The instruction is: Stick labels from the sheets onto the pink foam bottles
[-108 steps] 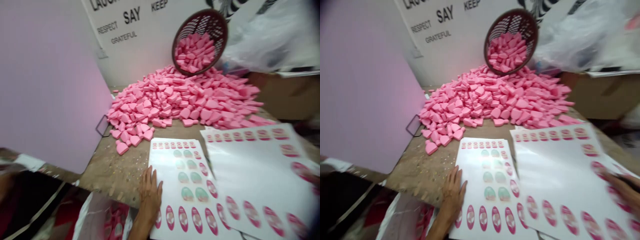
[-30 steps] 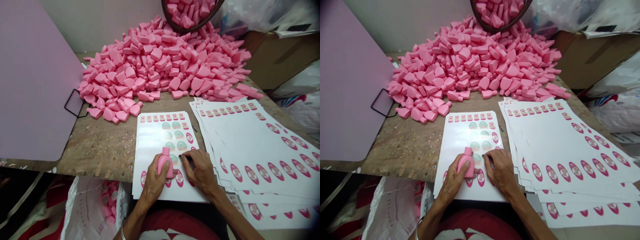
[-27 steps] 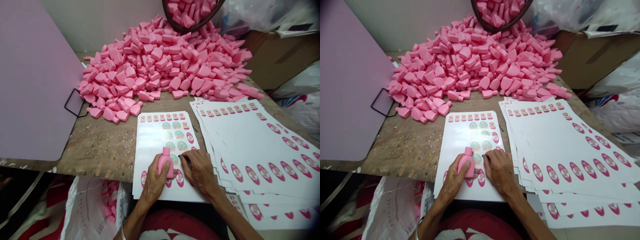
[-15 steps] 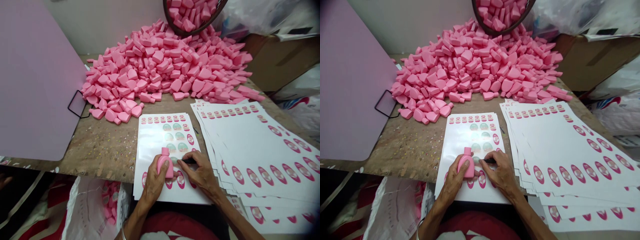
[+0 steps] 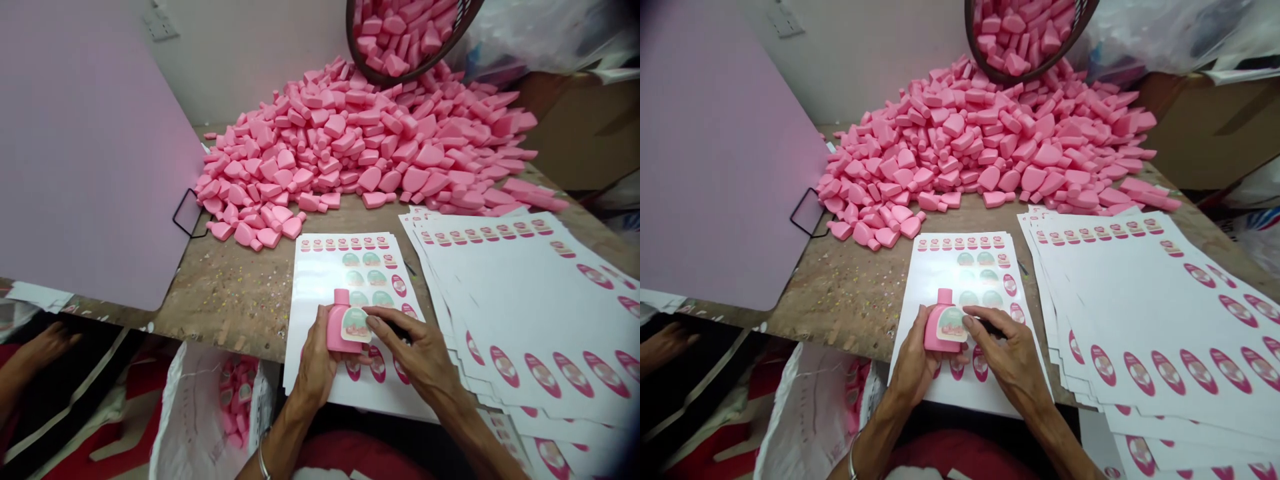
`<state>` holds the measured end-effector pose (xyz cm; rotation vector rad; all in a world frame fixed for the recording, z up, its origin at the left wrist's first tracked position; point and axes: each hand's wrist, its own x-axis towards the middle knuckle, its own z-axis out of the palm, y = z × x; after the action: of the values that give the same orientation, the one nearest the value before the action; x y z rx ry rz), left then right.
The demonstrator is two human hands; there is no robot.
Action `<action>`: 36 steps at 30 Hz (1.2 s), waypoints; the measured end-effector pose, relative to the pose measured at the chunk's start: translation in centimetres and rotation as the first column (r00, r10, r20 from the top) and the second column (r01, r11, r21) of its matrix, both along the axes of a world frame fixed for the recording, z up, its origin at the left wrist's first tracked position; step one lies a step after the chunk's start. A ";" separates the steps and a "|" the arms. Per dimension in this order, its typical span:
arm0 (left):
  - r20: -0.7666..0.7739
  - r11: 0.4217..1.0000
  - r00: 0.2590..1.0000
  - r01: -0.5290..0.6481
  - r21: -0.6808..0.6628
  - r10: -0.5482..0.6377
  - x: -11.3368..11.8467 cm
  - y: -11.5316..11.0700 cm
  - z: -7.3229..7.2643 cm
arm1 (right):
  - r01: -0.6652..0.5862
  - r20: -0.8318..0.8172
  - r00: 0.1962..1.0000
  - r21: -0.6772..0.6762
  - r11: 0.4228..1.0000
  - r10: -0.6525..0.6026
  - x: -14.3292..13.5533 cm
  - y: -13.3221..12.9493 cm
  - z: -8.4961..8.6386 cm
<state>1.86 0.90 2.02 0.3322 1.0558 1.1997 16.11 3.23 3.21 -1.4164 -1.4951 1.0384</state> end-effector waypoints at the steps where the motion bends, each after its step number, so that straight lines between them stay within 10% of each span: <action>1: 0.010 1.000 1.000 0.000 0.003 0.000 0.0 0.0 0.1 | 0.000 -0.005 1.000 0.000 1.000 0.000 -0.3 0.0 0.0; 36: 0.064 0.994 0.997 0.034 0.103 -0.041 -0.3 -0.1 0.5 | -0.015 0.158 0.987 0.193 0.981 -0.016 -1.5 -0.5 0.1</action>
<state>1.57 0.85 2.48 0.3875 0.9296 1.2252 14.61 2.73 3.26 -1.3863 -1.6621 0.7703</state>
